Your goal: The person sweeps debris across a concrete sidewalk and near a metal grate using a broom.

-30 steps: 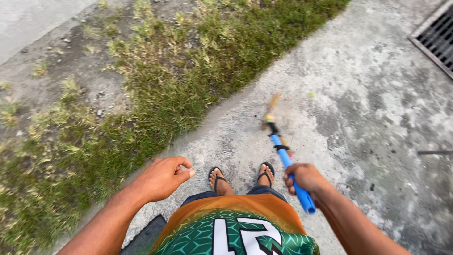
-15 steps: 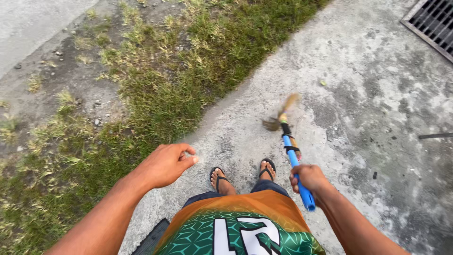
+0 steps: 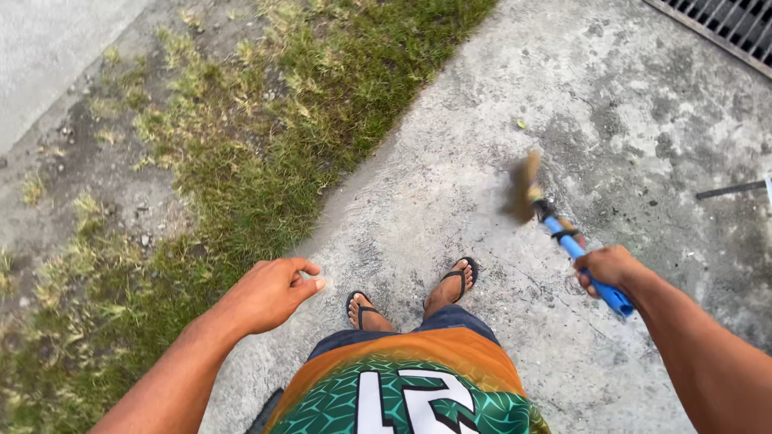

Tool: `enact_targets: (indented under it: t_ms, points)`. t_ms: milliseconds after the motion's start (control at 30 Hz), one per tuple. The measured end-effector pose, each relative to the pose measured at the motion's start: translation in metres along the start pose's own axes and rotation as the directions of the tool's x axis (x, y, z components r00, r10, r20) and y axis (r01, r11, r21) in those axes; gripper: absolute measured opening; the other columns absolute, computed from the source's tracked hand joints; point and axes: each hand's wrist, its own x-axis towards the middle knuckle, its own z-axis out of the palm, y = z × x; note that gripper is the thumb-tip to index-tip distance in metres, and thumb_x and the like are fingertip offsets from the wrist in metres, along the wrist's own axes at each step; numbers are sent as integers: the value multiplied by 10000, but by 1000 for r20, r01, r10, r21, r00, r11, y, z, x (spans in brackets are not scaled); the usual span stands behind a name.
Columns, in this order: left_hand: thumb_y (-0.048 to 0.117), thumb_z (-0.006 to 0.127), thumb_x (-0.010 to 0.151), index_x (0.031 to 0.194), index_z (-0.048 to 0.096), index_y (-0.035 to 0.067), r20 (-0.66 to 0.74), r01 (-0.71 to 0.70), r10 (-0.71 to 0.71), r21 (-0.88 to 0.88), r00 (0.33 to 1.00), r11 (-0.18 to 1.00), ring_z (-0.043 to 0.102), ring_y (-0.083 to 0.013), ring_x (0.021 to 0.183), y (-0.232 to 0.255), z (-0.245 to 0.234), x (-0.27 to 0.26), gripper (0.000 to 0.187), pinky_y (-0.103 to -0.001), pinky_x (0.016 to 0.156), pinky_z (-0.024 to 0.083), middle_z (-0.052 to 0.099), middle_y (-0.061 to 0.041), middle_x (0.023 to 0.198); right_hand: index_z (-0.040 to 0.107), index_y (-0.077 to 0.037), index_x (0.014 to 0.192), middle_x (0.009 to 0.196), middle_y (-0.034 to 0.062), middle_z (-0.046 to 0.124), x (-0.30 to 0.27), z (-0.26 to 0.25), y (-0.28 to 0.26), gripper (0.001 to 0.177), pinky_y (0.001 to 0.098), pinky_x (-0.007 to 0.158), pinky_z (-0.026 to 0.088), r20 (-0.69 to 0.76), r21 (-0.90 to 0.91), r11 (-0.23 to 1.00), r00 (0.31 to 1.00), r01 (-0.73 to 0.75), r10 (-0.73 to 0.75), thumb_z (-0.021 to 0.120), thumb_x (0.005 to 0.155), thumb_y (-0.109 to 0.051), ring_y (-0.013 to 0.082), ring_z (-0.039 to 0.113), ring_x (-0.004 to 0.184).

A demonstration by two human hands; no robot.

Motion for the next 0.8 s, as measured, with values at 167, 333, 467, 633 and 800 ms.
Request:
enact_targets:
  t_ms: [167, 333, 467, 633, 800]
  points:
    - [443, 633, 909, 1251, 691, 148, 65, 70, -73, 50, 995, 996, 752, -286, 1040, 56, 2, 24, 455, -425, 912, 572, 796, -119, 1064, 686, 70, 983, 669, 123, 603, -42, -22, -3, 179, 339, 415, 476, -24, 31, 988, 989, 148, -147, 608, 955, -88, 189, 543, 508]
    - [443, 648, 910, 1238, 704, 143, 41, -24, 22, 67, 999, 997, 746, -270, 1033, 144, 11, 58, 448, -411, 899, 569, 773, -113, 1061, 665, -12, 1168, 704, 72, 586, -47, -55, 20, 245, 297, 385, 426, 296, 323, 945, 954, -46, -55, 624, 945, -105, 129, 496, 495]
    - [463, 654, 930, 1237, 688, 130, 75, -15, 9, 83, 997, 996, 770, -287, 934, 205, 2, 68, 454, -414, 857, 566, 796, -146, 964, 653, -9, 1261, 722, 76, 598, 19, -122, 16, 328, 267, 387, 419, 312, 142, 974, 942, -177, 125, 556, 975, -137, 105, 459, 474]
    - [470, 653, 912, 1243, 699, 134, 5, -8, 8, 94, 1000, 996, 766, -289, 944, 231, -7, 85, 473, -416, 853, 576, 780, -164, 996, 692, 128, 1059, 709, 151, 630, 65, -167, -17, 246, 349, 427, 488, -12, 26, 999, 999, 39, -39, 598, 992, -89, 196, 564, 494]
    - [462, 650, 894, 1234, 715, 129, -28, -34, 38, 112, 999, 993, 753, -292, 989, 234, -4, 112, 481, -418, 870, 579, 776, -159, 1030, 664, 50, 1055, 728, 106, 593, 34, -119, -61, 227, 339, 438, 485, -38, 181, 966, 983, 183, -179, 642, 959, -156, 169, 543, 524]
